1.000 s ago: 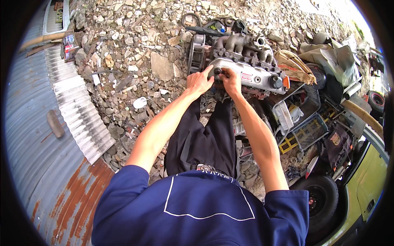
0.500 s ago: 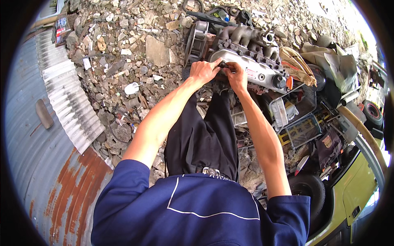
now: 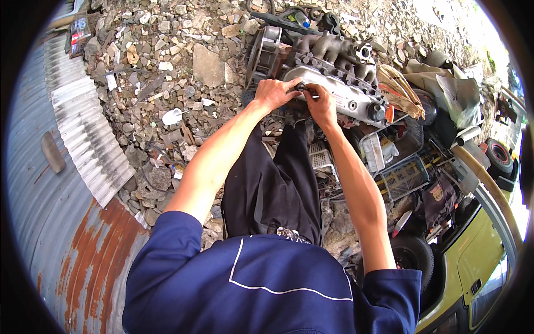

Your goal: The person wipes an engine cylinder head with a cloth by hand and then places a metal valve cover onto the engine block, aligning it with the mounting holes.

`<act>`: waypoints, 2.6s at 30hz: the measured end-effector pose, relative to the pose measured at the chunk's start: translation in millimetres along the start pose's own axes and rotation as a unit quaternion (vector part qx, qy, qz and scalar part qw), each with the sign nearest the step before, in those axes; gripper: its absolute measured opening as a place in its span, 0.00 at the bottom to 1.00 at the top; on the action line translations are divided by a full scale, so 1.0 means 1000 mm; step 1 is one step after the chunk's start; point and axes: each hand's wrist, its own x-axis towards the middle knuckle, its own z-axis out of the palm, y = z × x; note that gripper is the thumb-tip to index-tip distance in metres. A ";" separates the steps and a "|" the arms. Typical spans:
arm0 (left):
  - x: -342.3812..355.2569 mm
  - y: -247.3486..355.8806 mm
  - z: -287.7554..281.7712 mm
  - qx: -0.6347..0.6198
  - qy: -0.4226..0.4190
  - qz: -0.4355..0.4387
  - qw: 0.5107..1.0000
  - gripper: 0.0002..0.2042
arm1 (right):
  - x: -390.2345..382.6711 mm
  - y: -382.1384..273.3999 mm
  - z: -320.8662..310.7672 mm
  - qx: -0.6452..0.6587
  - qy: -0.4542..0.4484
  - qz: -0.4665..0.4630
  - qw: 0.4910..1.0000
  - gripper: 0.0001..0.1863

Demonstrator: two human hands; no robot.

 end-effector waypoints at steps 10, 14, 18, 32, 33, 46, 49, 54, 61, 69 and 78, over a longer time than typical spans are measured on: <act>-0.003 0.002 0.004 0.000 -0.006 -0.032 0.999 0.24 | 0.003 0.000 0.004 -0.113 -0.025 -0.069 0.991 0.10; -0.002 0.004 0.000 0.000 -0.019 -0.035 0.999 0.24 | 0.004 -0.002 0.008 -0.173 -0.039 -0.064 0.982 0.09; -0.002 0.005 0.000 0.001 -0.021 -0.037 0.999 0.24 | 0.006 0.001 0.012 -0.227 -0.051 -0.046 0.972 0.11; -0.005 0.006 -0.002 -0.015 -0.024 -0.031 0.999 0.24 | 0.010 -0.026 0.009 -0.265 -0.022 -0.017 0.964 0.19; -0.004 0.007 -0.004 -0.013 -0.028 -0.035 0.999 0.24 | 0.009 -0.024 0.007 -0.264 -0.038 -0.024 0.964 0.19; 0.000 0.011 -0.011 0.000 -0.063 -0.050 0.997 0.25 | 0.010 -0.034 -0.002 -0.270 -0.091 0.001 0.958 0.15; 0.000 0.008 -0.009 0.000 -0.051 -0.035 0.998 0.25 | 0.011 -0.032 -0.001 -0.280 -0.129 0.039 0.951 0.14; 0.000 0.009 -0.011 0.010 -0.066 -0.042 0.997 0.25 | 0.003 -0.034 0.000 -0.262 -0.076 0.005 0.962 0.14; 0.003 0.010 -0.011 0.020 -0.057 -0.043 0.997 0.25 | 0.005 -0.030 0.001 -0.274 -0.087 0.035 0.957 0.16; 0.001 0.012 -0.015 0.020 -0.062 -0.044 0.997 0.25 | 0.002 -0.036 0.002 -0.264 -0.088 0.088 0.957 0.16; 0.002 0.017 -0.019 0.027 -0.064 -0.050 0.996 0.26 | -0.001 -0.040 -0.005 -0.226 -0.096 0.128 0.961 0.19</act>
